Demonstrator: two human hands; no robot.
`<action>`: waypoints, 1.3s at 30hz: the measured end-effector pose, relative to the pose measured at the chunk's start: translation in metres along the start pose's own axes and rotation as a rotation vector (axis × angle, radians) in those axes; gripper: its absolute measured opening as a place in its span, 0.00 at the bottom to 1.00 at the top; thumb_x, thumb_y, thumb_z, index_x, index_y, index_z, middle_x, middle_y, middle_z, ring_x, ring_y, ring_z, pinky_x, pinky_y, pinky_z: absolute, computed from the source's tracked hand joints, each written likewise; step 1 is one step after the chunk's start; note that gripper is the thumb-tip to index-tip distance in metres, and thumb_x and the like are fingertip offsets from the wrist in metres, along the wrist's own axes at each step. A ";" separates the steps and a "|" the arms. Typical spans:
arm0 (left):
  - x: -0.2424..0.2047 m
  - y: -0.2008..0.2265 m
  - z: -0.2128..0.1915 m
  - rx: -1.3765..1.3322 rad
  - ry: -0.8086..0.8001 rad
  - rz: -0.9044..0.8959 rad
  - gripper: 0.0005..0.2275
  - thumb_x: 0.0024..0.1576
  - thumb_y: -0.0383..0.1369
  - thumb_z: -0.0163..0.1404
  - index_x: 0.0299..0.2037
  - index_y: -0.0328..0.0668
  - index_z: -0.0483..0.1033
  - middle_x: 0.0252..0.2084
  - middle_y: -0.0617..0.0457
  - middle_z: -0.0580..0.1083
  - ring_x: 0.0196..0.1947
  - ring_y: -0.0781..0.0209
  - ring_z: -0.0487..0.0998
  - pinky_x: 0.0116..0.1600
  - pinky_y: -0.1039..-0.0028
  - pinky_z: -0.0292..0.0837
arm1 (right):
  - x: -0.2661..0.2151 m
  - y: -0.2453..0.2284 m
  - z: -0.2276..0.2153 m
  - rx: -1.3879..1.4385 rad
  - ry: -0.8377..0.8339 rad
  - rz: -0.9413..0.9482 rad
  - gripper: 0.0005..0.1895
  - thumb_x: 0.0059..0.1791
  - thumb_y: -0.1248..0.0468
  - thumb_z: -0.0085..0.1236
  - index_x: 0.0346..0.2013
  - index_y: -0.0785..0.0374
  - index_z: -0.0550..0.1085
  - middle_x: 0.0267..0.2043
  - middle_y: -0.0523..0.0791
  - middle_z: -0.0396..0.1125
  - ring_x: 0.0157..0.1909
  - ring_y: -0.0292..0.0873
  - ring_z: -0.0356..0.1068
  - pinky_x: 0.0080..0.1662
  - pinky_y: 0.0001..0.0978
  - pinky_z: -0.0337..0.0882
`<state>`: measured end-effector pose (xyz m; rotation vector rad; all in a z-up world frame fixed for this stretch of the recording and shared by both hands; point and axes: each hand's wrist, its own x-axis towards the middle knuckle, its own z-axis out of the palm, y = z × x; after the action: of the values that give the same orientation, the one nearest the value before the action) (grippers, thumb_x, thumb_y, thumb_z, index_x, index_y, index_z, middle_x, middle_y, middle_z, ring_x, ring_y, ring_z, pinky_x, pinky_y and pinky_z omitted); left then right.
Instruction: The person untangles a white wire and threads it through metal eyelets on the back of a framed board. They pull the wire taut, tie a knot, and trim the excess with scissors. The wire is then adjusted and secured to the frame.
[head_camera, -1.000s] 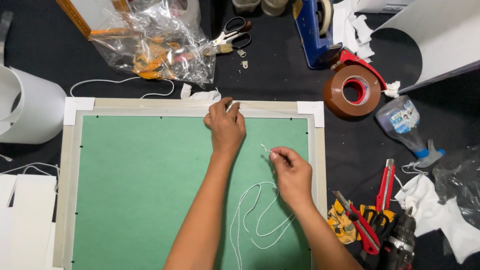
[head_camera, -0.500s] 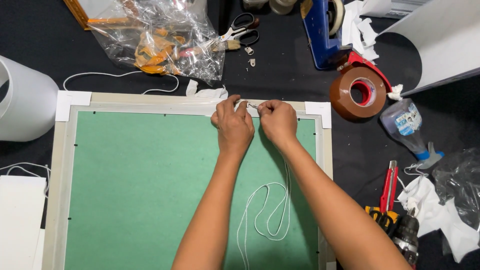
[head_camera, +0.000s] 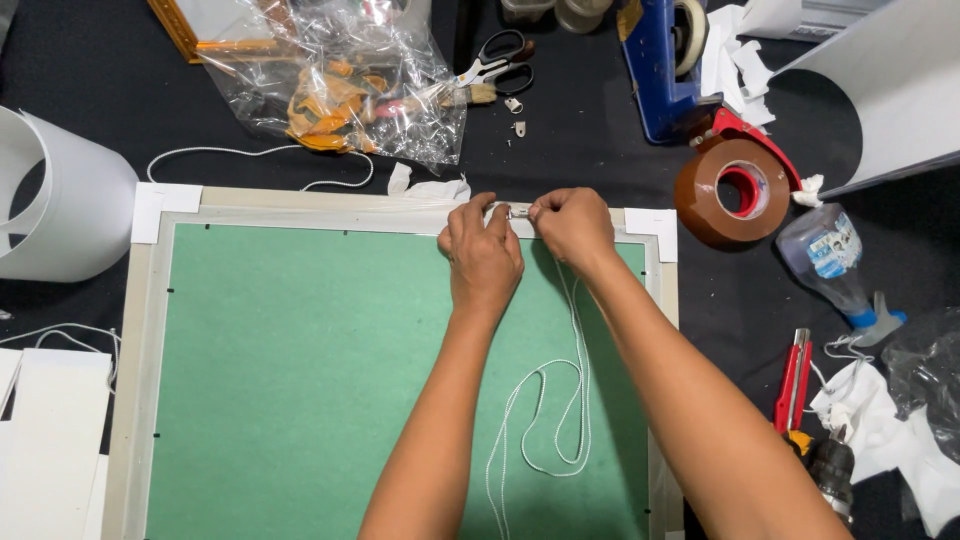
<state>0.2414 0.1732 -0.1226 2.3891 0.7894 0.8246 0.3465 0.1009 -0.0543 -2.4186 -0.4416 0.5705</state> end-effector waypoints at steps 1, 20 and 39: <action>-0.001 0.000 0.001 -0.001 0.006 0.000 0.09 0.56 0.26 0.51 0.45 0.43 0.81 0.53 0.53 0.73 0.56 0.55 0.70 0.55 0.63 0.61 | -0.002 -0.003 -0.001 -0.027 0.003 -0.012 0.08 0.46 0.62 0.57 0.29 0.58 0.83 0.27 0.50 0.74 0.39 0.57 0.77 0.39 0.42 0.73; 0.001 -0.009 0.010 -0.078 0.065 -0.034 0.03 0.58 0.32 0.54 0.39 0.48 0.80 0.50 0.55 0.72 0.55 0.54 0.71 0.55 0.62 0.61 | 0.016 0.021 0.022 -0.055 0.006 -0.294 0.07 0.49 0.65 0.61 0.39 0.59 0.84 0.38 0.54 0.73 0.47 0.61 0.74 0.49 0.47 0.73; -0.001 -0.021 0.026 -0.054 0.050 -0.024 0.03 0.60 0.33 0.53 0.38 0.48 0.79 0.50 0.56 0.70 0.53 0.55 0.71 0.52 0.61 0.63 | 0.012 0.027 0.029 0.031 0.047 -0.305 0.11 0.46 0.63 0.66 0.44 0.57 0.83 0.39 0.50 0.75 0.46 0.56 0.76 0.49 0.41 0.76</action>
<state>0.2512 0.1812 -0.1538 2.3153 0.8033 0.8884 0.3472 0.0992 -0.0954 -2.2709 -0.7583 0.3820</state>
